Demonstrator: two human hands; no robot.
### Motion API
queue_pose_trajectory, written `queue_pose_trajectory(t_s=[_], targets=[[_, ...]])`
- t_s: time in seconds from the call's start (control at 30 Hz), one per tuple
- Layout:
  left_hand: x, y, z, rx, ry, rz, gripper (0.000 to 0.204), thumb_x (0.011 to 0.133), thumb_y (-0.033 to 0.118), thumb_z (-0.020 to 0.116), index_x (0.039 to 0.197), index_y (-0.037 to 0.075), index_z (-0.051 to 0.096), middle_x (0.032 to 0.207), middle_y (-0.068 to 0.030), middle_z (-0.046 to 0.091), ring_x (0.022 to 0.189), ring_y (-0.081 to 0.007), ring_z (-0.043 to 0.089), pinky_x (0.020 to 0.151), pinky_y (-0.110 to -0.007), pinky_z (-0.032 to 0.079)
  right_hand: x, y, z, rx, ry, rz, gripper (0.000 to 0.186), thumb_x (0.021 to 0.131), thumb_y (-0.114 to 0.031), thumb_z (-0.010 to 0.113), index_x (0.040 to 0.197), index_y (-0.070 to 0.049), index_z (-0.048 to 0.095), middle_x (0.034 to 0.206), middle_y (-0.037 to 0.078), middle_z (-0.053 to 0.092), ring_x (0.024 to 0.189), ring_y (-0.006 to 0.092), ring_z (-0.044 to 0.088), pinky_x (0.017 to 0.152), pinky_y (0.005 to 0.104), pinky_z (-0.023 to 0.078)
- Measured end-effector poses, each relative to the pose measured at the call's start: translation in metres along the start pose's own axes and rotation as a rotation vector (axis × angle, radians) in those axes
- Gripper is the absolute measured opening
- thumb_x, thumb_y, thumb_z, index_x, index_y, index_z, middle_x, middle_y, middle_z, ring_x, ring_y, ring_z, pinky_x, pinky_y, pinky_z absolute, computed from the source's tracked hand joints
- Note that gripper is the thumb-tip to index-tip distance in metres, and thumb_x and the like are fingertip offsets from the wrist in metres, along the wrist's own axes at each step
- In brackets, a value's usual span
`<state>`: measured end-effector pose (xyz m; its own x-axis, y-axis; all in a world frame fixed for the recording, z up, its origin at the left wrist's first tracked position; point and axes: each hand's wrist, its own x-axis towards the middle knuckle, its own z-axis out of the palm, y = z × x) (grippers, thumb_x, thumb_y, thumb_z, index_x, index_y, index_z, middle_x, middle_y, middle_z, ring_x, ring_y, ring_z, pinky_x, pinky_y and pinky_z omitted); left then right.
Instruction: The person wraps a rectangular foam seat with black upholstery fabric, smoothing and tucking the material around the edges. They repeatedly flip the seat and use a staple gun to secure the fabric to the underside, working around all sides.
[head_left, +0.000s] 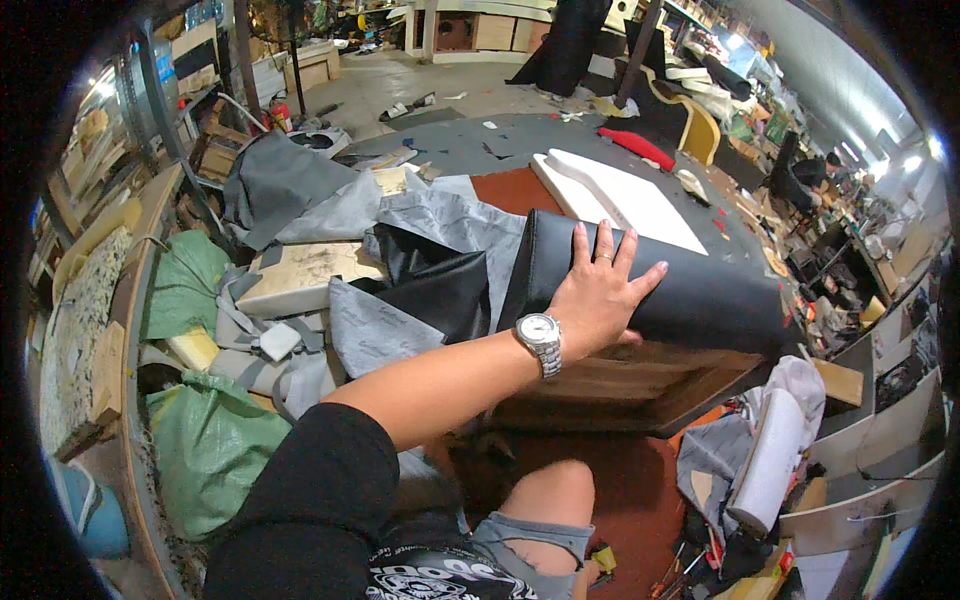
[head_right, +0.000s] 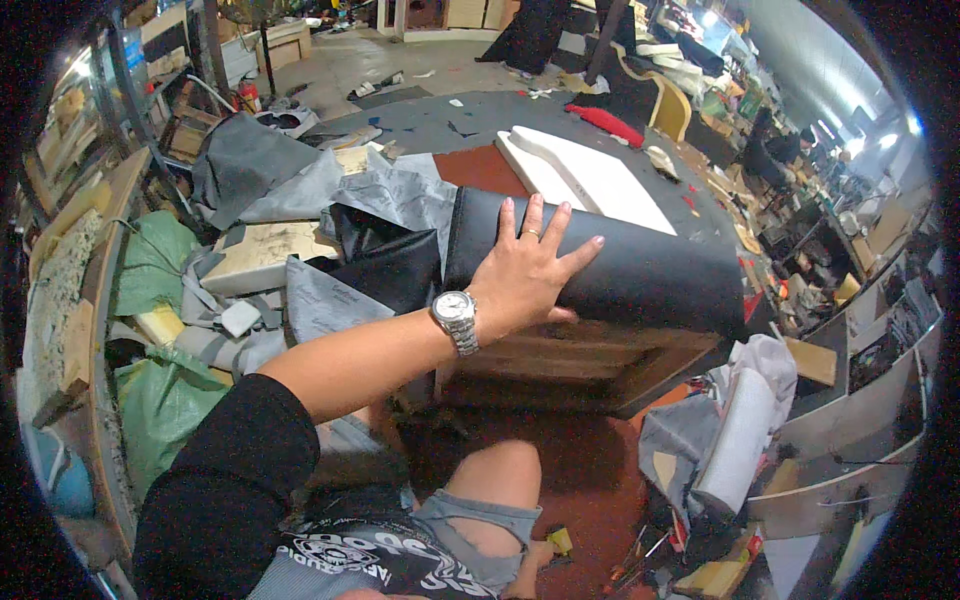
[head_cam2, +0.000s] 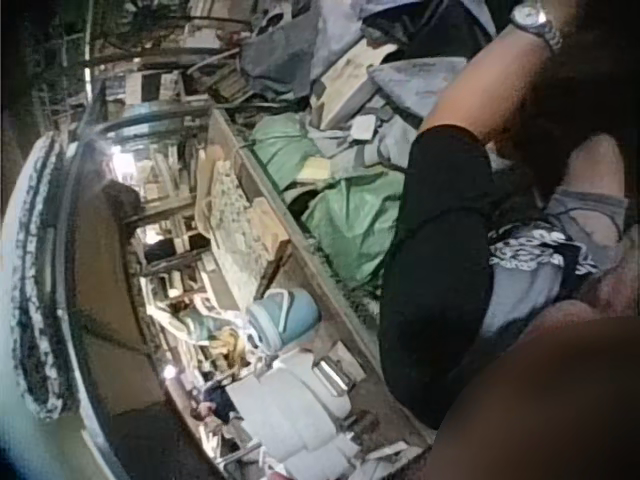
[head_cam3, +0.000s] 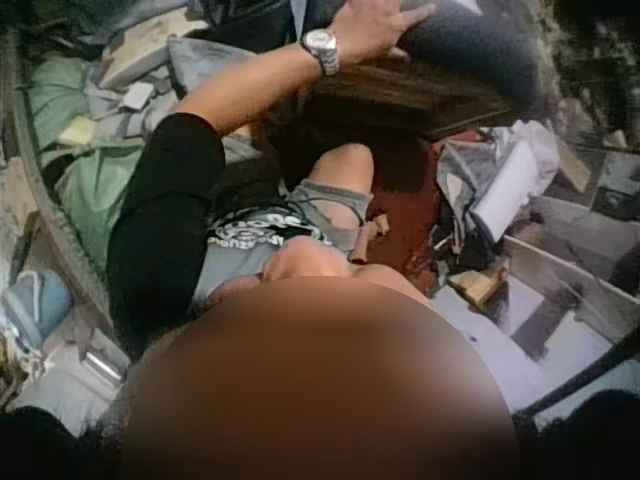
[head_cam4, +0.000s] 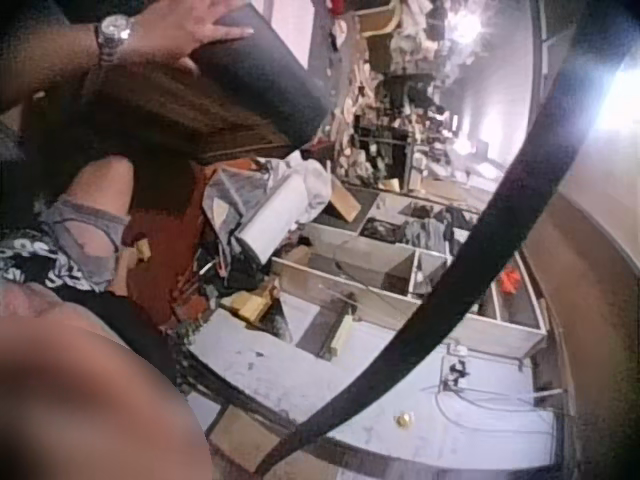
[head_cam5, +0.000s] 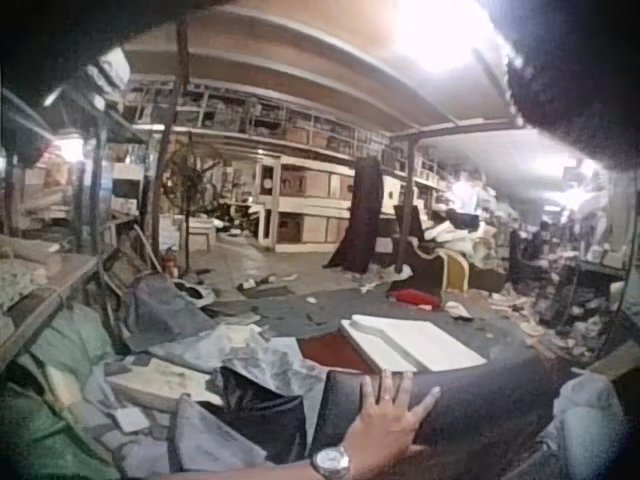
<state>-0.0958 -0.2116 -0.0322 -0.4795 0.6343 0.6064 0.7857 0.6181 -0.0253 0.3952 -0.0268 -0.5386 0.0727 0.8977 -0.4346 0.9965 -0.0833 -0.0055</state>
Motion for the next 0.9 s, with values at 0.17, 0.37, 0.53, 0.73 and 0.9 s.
queue_pose_trajectory(t_s=[0.17, 0.37, 0.53, 0.73, 0.9], targets=[[0.001, 0.002, 0.0, -0.008, -0.025, -0.024, 0.102, 0.071, 0.065, 0.084, 0.158, 0.027, 0.048, 0.16, -0.0273, 0.042, 0.147, -0.0541, 0.037, 0.117, -0.074, 0.026, 0.015, -0.05, -0.084, 0.543, -0.279, 0.062, 0.057, 0.089, -0.039, 0.082, 0.123, 0.005, 0.067, 0.113, 0.018, 0.07, 0.104, 0.0355, 0.069, 0.086, 0.0483, 0.058], [0.006, 0.0, -0.001, 0.012, -0.039, -0.049, 0.1, 0.072, 0.065, 0.084, 0.158, 0.029, 0.048, 0.162, -0.0239, 0.041, 0.149, -0.0516, 0.037, 0.118, -0.072, 0.026, -0.022, -0.179, -0.279, 1.017, 0.077, -0.881, 0.041, 0.081, -0.008, 0.077, 0.12, -0.002, 0.067, 0.099, 0.006, 0.071, 0.085, 0.0204, 0.067, 0.074, 0.0389, 0.055], [0.008, -0.003, 0.0, 0.013, -0.066, -0.046, 0.101, 0.072, 0.064, 0.084, 0.159, 0.03, 0.046, 0.163, -0.0234, 0.041, 0.15, -0.0508, 0.036, 0.119, -0.072, 0.026, -0.156, -0.264, -0.376, 1.334, -0.111, -0.936, 0.026, 0.093, -0.027, 0.08, 0.109, -0.009, 0.069, 0.092, 0.0, 0.07, 0.078, 0.013, 0.064, 0.07, 0.0325, 0.054], [0.007, -0.001, -0.002, 0.01, -0.083, -0.054, 0.103, 0.071, 0.06, 0.087, 0.16, 0.03, 0.044, 0.163, -0.0226, 0.041, 0.149, -0.0498, 0.037, 0.119, -0.072, 0.026, -0.249, -0.329, -0.348, 1.495, -0.196, -1.016, 0.021, 0.095, -0.03, 0.077, 0.104, -0.015, 0.066, 0.083, -0.004, 0.061, 0.073, 0.0101, 0.058, 0.065, 0.0307, 0.047], [0.008, -0.008, 0.0, 0.027, -0.084, -0.034, 0.105, 0.07, 0.058, 0.088, 0.161, 0.03, 0.043, 0.162, -0.0221, 0.041, 0.148, -0.0493, 0.039, 0.118, -0.071, 0.028, -0.264, -0.342, -0.313, 1.573, -0.481, -0.926, 0.018, 0.098, -0.028, 0.074, 0.101, -0.011, 0.068, 0.085, -0.003, 0.062, 0.077, 0.0074, 0.059, 0.067, 0.0276, 0.047]])
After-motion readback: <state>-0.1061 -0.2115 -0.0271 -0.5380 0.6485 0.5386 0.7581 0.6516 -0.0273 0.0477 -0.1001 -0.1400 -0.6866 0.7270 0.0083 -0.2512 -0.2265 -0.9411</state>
